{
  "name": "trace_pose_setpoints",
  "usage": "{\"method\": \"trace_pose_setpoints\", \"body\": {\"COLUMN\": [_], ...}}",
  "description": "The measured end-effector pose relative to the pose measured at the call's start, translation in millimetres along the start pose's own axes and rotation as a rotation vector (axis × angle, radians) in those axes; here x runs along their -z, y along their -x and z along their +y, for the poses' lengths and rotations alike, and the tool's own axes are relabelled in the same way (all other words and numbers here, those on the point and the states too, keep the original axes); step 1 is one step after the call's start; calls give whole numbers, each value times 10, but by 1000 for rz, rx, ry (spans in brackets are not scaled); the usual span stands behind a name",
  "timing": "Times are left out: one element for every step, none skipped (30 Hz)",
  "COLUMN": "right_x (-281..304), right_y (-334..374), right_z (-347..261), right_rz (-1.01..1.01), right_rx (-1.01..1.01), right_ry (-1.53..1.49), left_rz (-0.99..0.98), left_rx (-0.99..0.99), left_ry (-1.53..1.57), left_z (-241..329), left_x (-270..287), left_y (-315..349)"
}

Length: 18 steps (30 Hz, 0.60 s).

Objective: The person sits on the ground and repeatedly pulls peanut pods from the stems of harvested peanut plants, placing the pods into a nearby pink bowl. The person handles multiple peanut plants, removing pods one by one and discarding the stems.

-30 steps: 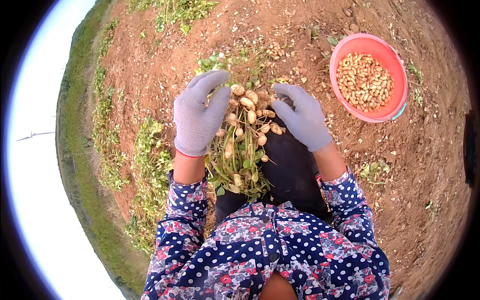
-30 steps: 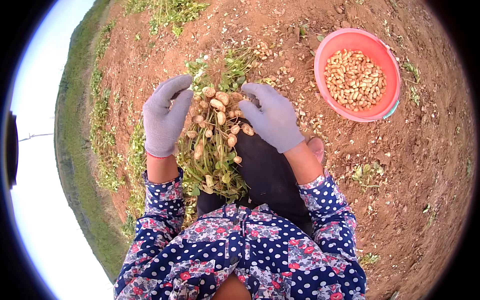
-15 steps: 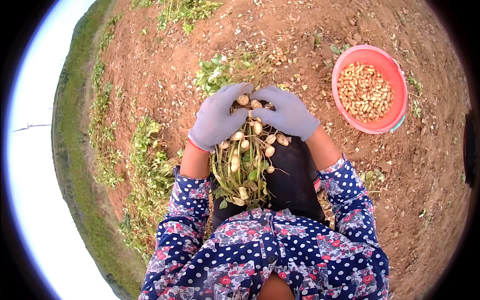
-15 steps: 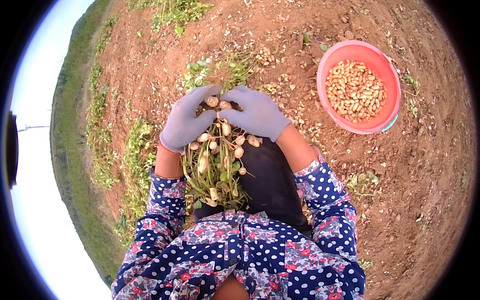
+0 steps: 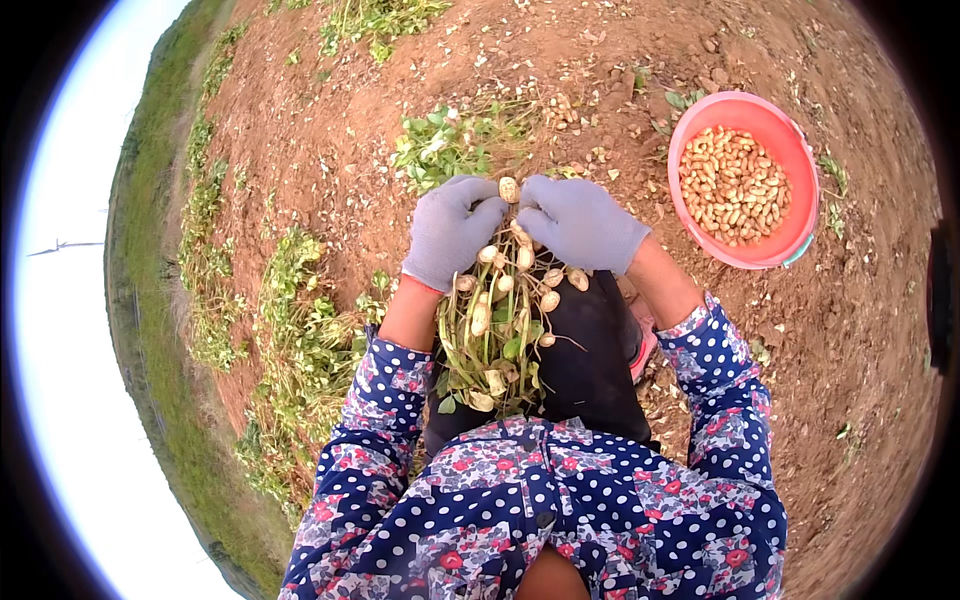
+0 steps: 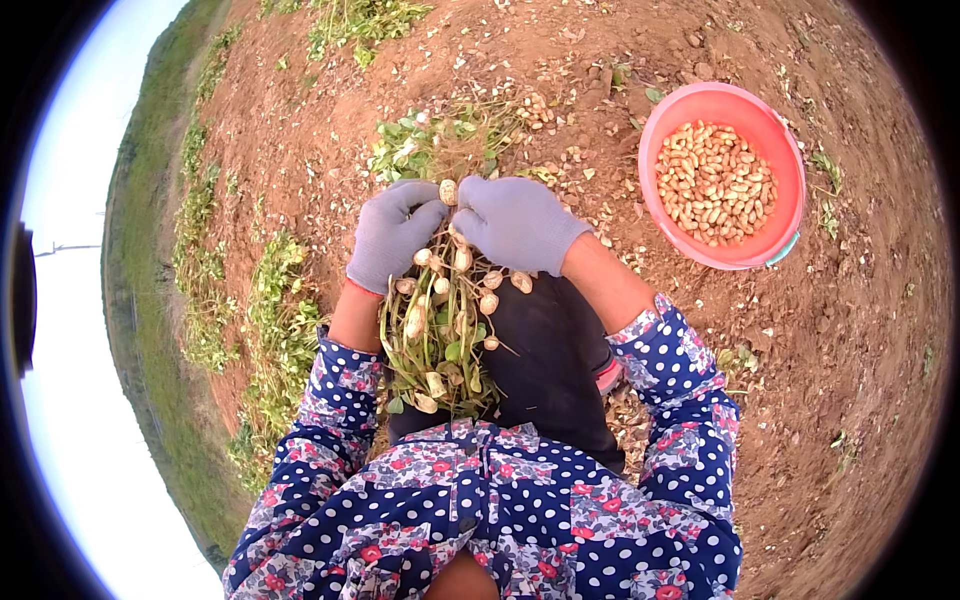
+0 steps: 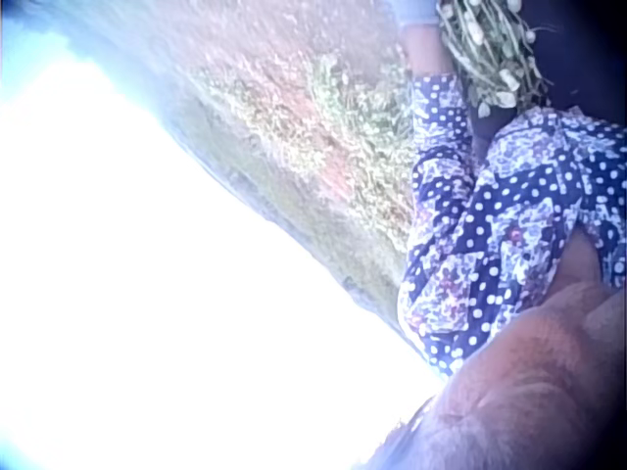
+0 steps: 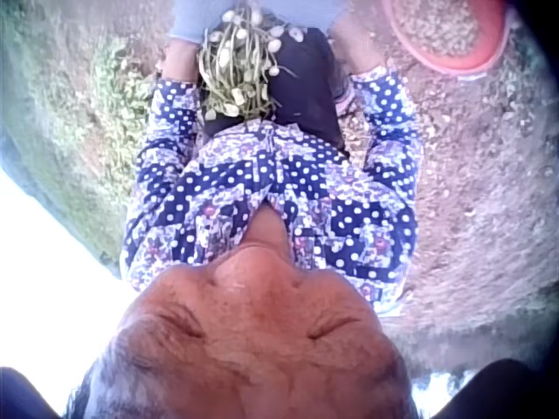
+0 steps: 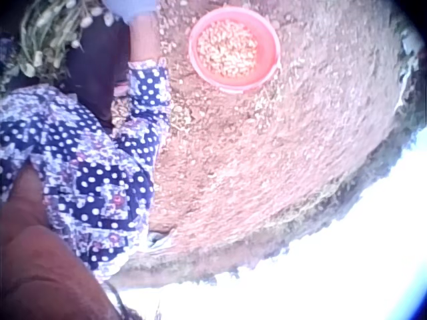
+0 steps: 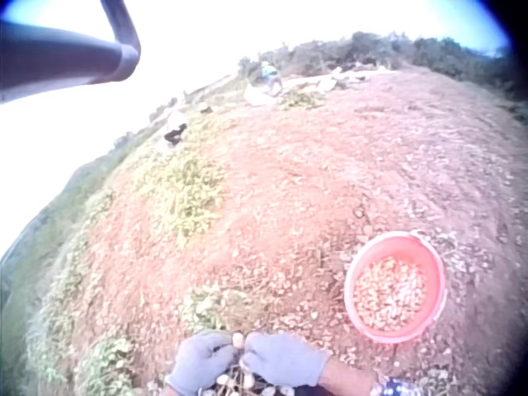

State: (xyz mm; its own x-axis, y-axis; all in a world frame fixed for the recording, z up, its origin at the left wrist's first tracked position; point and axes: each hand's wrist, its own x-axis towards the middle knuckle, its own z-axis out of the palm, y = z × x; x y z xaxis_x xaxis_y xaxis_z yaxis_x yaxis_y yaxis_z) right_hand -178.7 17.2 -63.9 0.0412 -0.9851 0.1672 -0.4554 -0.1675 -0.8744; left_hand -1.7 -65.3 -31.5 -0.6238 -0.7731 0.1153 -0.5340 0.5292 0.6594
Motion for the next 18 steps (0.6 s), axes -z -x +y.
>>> {"method": "trace_pose_setpoints", "body": {"right_x": [213,395,507,538,528,511,523,515,468,406,296,194,97,27,22,56,73,70], "right_y": [17,73,190,280,358,413,455,438,368,289,183,115,60,12,-43,-109,-152,-182], "right_z": [-71,-102,-27,30,59,70,66,91,148,192,191,148,97,42,-9,-65,-95,-58], "right_rz": [-257,-509,-580,-477,-369,-259,-171,-103,-41,19,39,85,130,162,120,78,35,21], "right_rx": [-151,-309,-238,-195,-149,-101,-248,-276,-299,-321,-393,-327,-260,-191,-218,-244,-273,-255], "right_ry": [-271,-532,-715,-838,-962,-1084,-1230,-1159,-1094,-1028,-789,-558,-327,-99,-51,-2,47,-47], "left_rz": [18,11,7,3,18,34,51,60,71,83,80,84,87,86,84,82,50,57], "left_rx": [-54,-60,-65,-69,-69,-69,-69,-72,-73,-74,-96,-120,-143,-160,-176,-192,-196,-162], "left_ry": [25,4,-18,-40,-12,14,40,58,67,76,72,70,67,46,24,3,-22,-26], "left_z": [7,5,-4,-8,-9,-11,-8,12,40,63,57,44,41,56,83,103,105,113], "left_x": [16,19,19,14,0,-12,-20,-46,-60,-74,-100,-125,-143,-141,-131,-118,-97,-94], "left_y": [33,26,8,2,6,17,31,23,25,30,34,26,12,19,22,23,25,34]}}
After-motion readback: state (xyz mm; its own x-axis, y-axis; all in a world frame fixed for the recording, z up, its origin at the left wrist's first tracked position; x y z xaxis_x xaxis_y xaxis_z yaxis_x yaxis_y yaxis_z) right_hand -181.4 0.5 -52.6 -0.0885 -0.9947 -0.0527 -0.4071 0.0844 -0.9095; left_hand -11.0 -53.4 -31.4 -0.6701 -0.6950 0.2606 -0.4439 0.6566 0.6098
